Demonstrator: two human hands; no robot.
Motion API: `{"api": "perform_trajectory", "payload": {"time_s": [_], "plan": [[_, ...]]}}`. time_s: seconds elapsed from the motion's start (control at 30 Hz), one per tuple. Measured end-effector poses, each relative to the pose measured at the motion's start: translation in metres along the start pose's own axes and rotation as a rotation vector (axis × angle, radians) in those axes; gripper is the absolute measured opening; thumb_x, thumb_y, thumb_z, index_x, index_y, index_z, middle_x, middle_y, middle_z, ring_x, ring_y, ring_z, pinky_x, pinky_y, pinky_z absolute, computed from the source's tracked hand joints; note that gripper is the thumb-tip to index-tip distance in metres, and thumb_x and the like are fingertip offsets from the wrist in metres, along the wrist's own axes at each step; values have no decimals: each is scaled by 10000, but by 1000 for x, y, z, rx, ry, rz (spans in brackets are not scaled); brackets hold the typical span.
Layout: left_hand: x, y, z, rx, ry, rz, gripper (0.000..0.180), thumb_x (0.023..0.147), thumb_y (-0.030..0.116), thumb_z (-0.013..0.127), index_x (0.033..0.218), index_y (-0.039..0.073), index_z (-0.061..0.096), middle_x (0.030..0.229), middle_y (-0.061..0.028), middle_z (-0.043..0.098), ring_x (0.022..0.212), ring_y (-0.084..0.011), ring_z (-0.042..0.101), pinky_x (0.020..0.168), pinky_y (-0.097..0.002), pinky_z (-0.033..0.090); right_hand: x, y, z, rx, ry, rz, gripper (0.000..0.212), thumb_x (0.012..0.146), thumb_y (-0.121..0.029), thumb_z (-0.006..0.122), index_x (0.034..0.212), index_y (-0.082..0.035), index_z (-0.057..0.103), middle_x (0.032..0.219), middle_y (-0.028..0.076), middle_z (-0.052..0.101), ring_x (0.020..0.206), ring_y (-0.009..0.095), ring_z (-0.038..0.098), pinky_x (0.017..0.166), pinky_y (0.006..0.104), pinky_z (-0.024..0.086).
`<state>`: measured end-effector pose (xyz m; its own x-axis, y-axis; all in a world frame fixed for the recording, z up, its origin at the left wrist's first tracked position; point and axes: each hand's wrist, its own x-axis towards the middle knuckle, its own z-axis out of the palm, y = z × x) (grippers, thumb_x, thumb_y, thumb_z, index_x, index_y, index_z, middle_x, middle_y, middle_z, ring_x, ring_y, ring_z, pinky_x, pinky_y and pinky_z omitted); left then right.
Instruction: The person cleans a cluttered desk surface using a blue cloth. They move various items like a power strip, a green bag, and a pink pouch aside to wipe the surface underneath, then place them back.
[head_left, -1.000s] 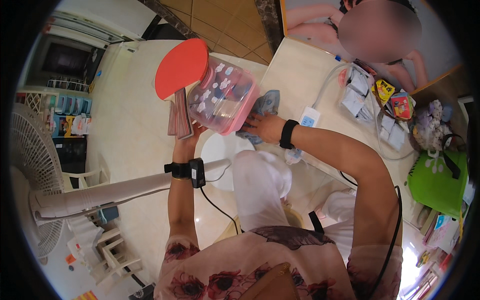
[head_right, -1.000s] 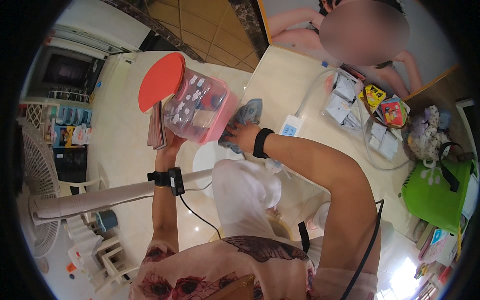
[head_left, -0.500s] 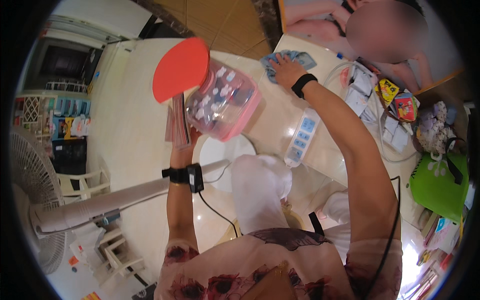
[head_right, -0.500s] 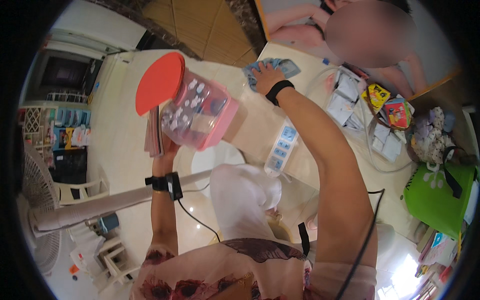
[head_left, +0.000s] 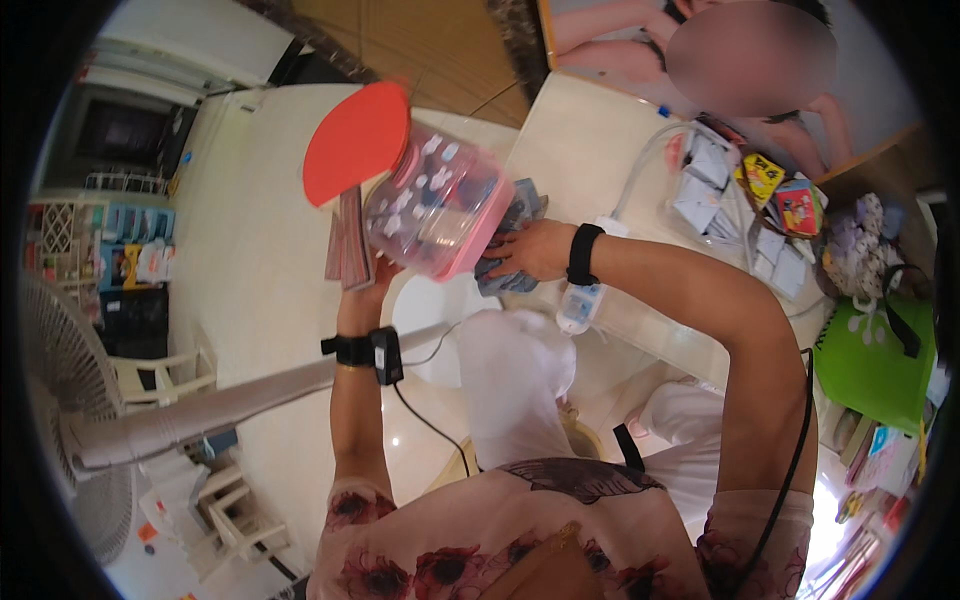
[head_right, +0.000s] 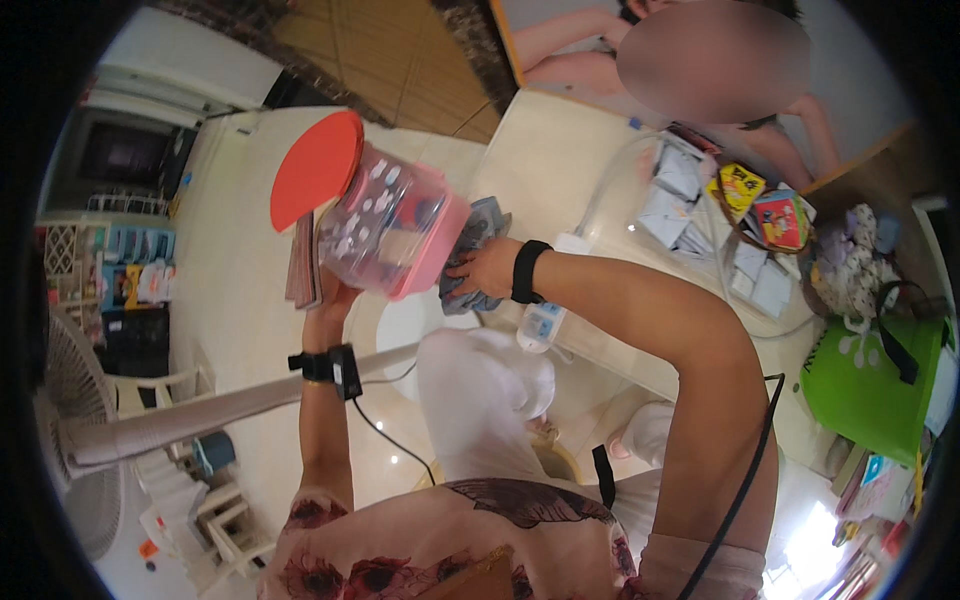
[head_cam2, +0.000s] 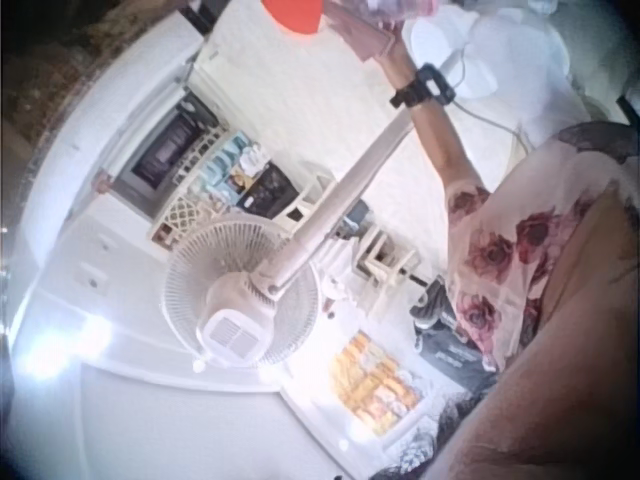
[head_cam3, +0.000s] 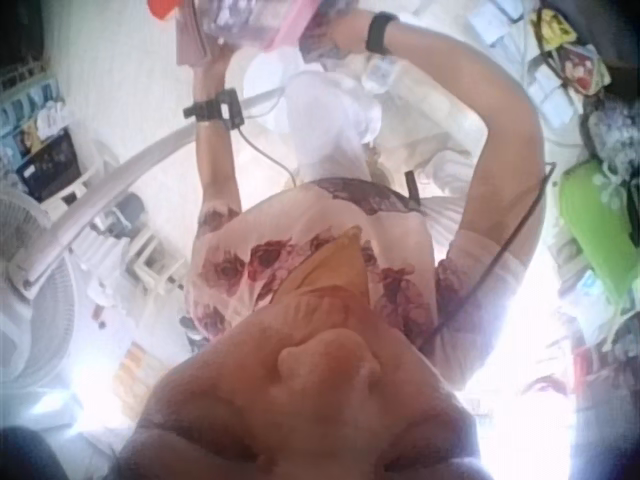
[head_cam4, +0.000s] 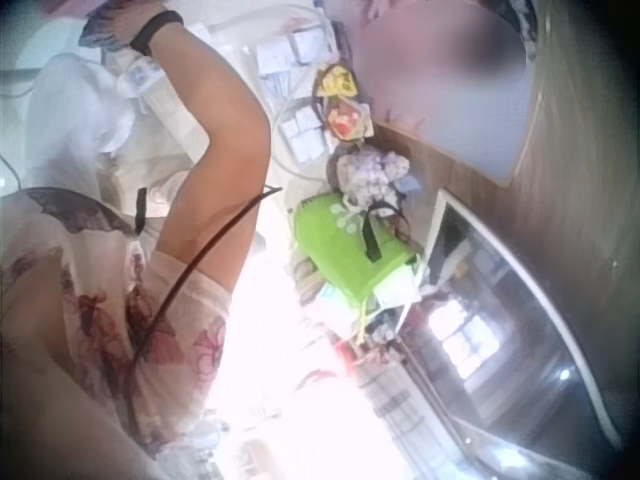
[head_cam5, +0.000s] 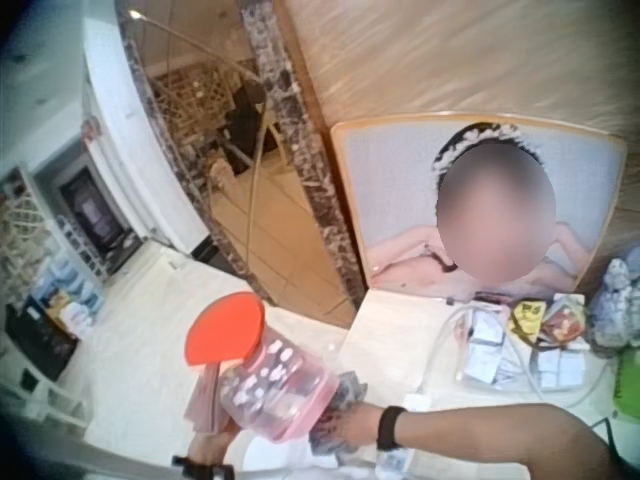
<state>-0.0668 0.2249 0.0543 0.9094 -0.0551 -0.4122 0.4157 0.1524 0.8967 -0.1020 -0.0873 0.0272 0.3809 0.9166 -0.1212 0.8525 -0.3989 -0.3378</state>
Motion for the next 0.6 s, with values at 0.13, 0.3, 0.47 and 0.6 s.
{"api": "perform_trajectory", "payload": {"time_s": [0.13,0.3,0.47,0.6], "plan": [[-15,11,16,-10,-68,9,473,870,479,512,1221,163,497,1157,-47,572,985,-236,586,793,-446,510,-38,35,-24,-72,123,424,541,789,-143,490,1322,-101,410,1424,110,332,1278,279,360,953,404,402],[-13,13,61,-138,-81,-89,399,917,409,477,1210,137,490,1095,-34,593,932,-158,598,714,-351,544,-53,119,-29,-67,223,909,556,826,-208,462,1360,-98,353,1435,150,302,1242,330,396,916,446,435],[14,-11,82,-168,-240,-127,375,880,348,571,1193,153,499,1118,-36,573,949,-196,594,732,-379,540,-40,153,-21,20,516,1498,567,858,-224,423,1341,51,310,1415,260,276,1238,409,376,903,466,440],[39,-39,81,-236,-302,-172,313,870,237,608,1151,136,515,1086,-39,565,913,-213,573,726,-405,530,-33,152,-16,65,399,1766,491,857,-200,429,1260,81,444,1375,286,336,1219,440,397,907,546,400]]}}
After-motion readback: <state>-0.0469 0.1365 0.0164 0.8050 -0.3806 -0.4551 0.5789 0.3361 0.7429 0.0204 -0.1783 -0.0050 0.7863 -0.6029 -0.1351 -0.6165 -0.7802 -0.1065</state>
